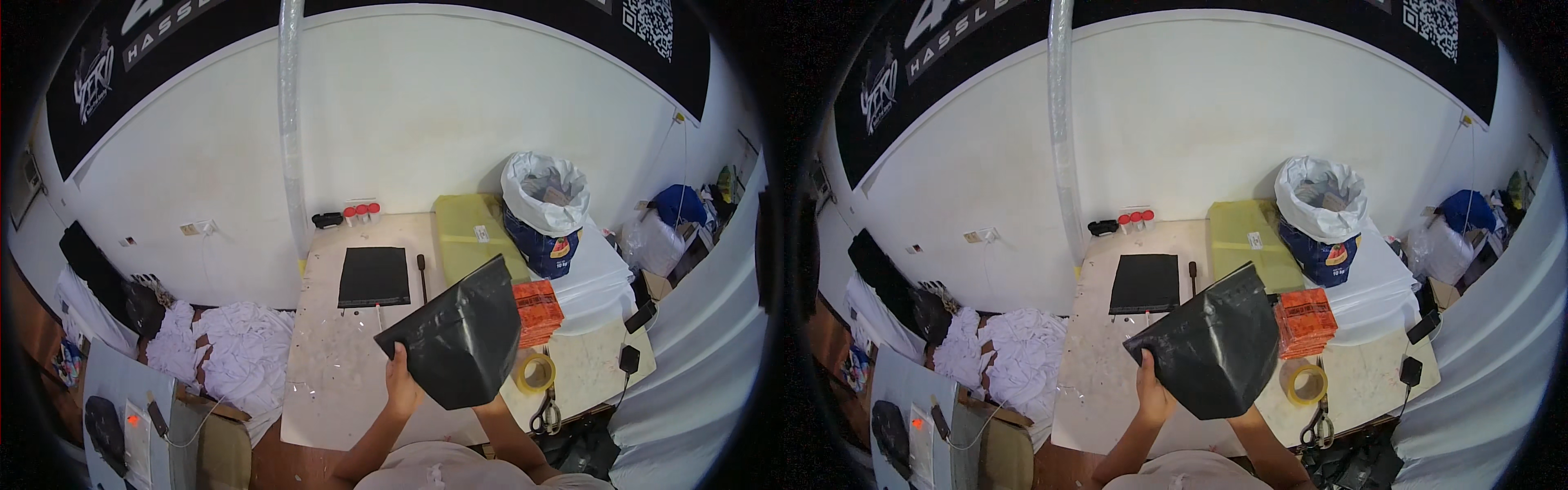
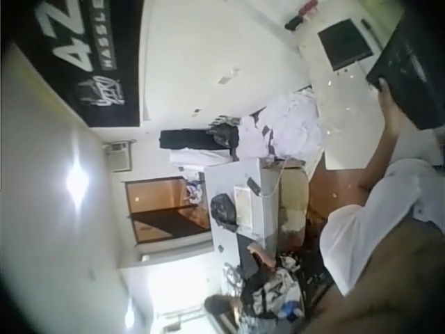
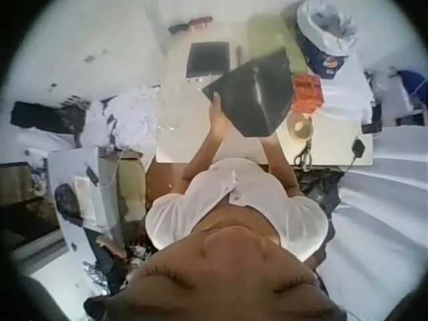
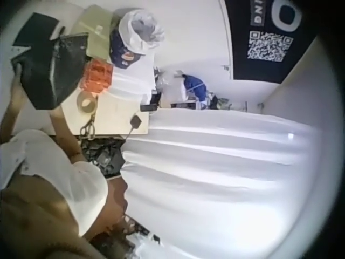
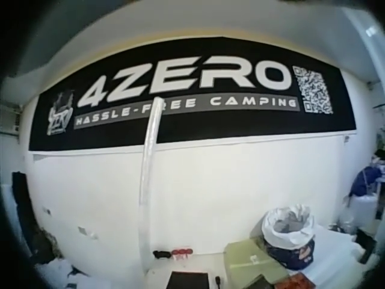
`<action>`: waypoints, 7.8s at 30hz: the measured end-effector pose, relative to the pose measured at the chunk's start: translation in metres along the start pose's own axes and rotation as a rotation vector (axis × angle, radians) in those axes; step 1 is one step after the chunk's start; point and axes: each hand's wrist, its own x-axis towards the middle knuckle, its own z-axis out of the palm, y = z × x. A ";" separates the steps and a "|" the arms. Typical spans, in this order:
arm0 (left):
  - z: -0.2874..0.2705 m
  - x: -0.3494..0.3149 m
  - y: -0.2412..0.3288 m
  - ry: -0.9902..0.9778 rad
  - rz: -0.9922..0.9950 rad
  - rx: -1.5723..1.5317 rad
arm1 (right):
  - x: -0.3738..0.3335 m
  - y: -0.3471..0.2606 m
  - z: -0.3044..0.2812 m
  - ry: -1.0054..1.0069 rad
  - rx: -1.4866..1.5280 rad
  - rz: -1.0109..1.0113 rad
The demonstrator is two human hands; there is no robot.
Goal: The person is seen placing items into small black bags, folding them, and then sealing them using tape and scissors.
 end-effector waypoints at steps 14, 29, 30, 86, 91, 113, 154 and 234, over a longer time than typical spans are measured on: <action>-0.022 0.009 0.014 -0.103 -0.098 -0.564 | -0.025 -0.015 0.005 0.253 -0.403 0.119; -0.092 -0.022 -0.007 0.016 -0.134 -0.426 | 0.039 -0.034 -0.011 0.280 -0.536 0.251; -0.108 -0.028 -0.006 -0.014 -0.173 -0.442 | 0.042 -0.036 -0.008 0.279 -0.536 0.260; -0.191 -0.055 0.003 0.457 -0.534 0.517 | -0.014 0.003 -0.171 0.380 -0.822 0.712; -0.167 0.002 -0.005 0.200 -0.536 0.800 | 0.000 -0.003 -0.167 0.376 -0.930 0.740; -0.155 0.083 -0.020 0.148 -0.633 0.897 | -0.001 0.004 -0.167 0.544 -0.637 0.601; -0.201 0.071 -0.002 -0.612 -0.144 1.257 | -0.051 -0.005 -0.171 -0.045 -1.295 0.067; -0.117 -0.029 -0.086 -0.682 0.401 1.993 | -0.070 0.002 -0.124 -0.606 -2.163 0.202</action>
